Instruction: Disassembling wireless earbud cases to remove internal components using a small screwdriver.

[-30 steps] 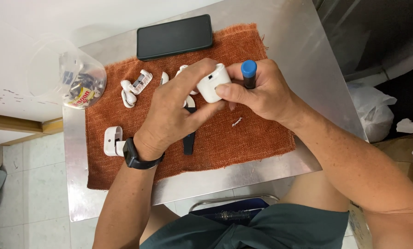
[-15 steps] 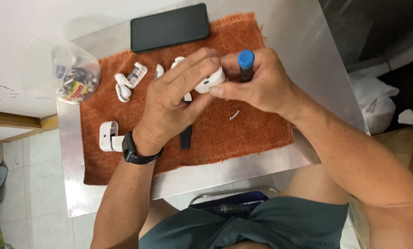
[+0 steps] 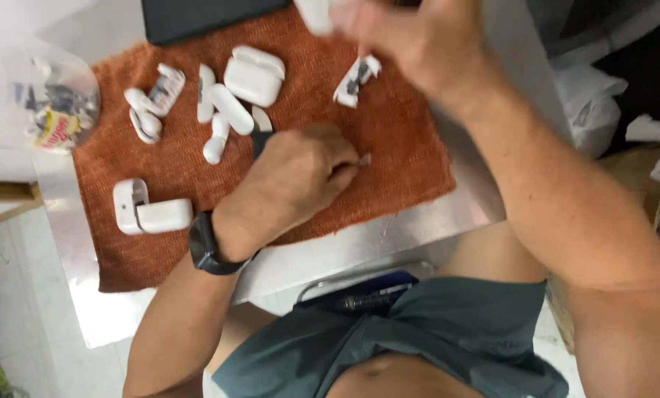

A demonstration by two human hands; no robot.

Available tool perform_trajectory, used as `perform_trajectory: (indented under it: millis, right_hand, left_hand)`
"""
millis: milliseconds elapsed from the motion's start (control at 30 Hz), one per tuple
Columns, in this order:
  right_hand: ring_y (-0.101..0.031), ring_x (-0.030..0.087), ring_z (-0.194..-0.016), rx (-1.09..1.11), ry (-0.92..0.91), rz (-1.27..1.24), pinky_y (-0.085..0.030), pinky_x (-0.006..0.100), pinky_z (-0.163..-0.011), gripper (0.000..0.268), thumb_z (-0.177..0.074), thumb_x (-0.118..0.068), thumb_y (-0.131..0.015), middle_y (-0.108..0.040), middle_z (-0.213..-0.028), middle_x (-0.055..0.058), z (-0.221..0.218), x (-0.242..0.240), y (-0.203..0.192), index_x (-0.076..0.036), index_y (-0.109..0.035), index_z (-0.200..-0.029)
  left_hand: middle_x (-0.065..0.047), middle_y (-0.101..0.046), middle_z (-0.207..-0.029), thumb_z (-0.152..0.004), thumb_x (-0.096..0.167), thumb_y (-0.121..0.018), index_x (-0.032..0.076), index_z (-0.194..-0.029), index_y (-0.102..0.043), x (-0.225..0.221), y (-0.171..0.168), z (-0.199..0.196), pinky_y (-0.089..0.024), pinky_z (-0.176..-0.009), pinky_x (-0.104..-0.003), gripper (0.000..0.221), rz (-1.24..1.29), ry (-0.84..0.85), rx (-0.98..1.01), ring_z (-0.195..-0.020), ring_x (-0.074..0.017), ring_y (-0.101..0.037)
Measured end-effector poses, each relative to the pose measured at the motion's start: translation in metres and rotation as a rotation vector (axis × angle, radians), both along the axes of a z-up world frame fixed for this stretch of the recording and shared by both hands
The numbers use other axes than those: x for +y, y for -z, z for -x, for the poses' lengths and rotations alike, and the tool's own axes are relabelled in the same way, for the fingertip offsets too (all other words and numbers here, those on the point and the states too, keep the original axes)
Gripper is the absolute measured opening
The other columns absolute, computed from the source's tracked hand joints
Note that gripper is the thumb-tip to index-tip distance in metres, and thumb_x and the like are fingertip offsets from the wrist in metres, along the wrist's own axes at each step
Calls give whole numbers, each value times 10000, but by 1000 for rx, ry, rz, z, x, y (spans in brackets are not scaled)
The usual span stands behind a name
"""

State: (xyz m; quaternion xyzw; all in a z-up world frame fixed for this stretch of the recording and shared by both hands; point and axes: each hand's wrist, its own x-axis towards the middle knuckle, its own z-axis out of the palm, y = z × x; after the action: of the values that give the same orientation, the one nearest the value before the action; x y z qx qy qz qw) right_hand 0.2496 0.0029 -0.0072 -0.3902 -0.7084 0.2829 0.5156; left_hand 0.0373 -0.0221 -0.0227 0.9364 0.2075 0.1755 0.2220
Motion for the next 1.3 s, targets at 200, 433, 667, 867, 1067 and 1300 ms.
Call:
perform_trajectory:
  millis: [200, 433, 667, 867, 1067, 1300]
  right_hand:
    - [-578, 72, -674, 88, -40, 179, -465, 236, -591, 116, -931, -136, -783, -658, -758, -13, 14, -1, -3, -28, -766, -971]
    - [-566, 86, -575, -3, -89, 316, -440, 227, -547, 96, -878, -132, -762, -636, -618, 15, 31, -11, -7, -39, -764, -852]
    - [-419, 58, -581, -48, -66, 321, -338, 220, -521, 61, -871, -116, -816, -512, -639, -68, 37, -13, -4, -76, -771, -877]
    - [-439, 61, -569, -51, -109, 290, -360, 212, -502, 63, -890, -95, -812, -561, -654, -48, 38, -12, -1, -58, -767, -912]
    - [-441, 60, -575, -33, -77, 320, -364, 206, -514, 75, -863, -102, -826, -530, -643, -62, 39, -13, 0, -64, -771, -899]
    - [-483, 67, -564, -43, -101, 288, -398, 210, -499, 165, -865, -117, -796, -584, -650, -45, 36, -13, 2, -34, -789, -1007]
  left_hand:
    - [27, -720, -824, -924, -10, -717, 86, -869, -755, 2, -55, 34, -521, -721, -205, 117, 421, -339, -321, -770, -45, -600]
    - [-110, -711, -909, -908, -142, -687, 13, -794, -649, 10, -64, 47, -533, -715, -236, 196, 165, -416, -585, -845, -163, -681]
    - [-123, -664, -944, -961, -119, -728, -4, -934, -612, 12, -59, 45, -539, -732, -335, 166, -140, -259, -378, -844, -247, -664]
    - [-107, -645, -977, -984, -83, -731, -4, -1108, -641, 13, -58, 46, -533, -768, -346, 172, -156, -280, -346, -844, -241, -648]
    - [-197, -709, -1055, -971, -101, -741, -87, -1111, -700, 14, -58, 46, -603, -843, -360, 146, -181, -255, -387, -945, -308, -717]
    - [-33, -764, -898, -967, 52, -756, 41, -1062, -787, 28, -46, 51, -505, -632, -192, 101, 553, -508, -569, -726, -59, -593]
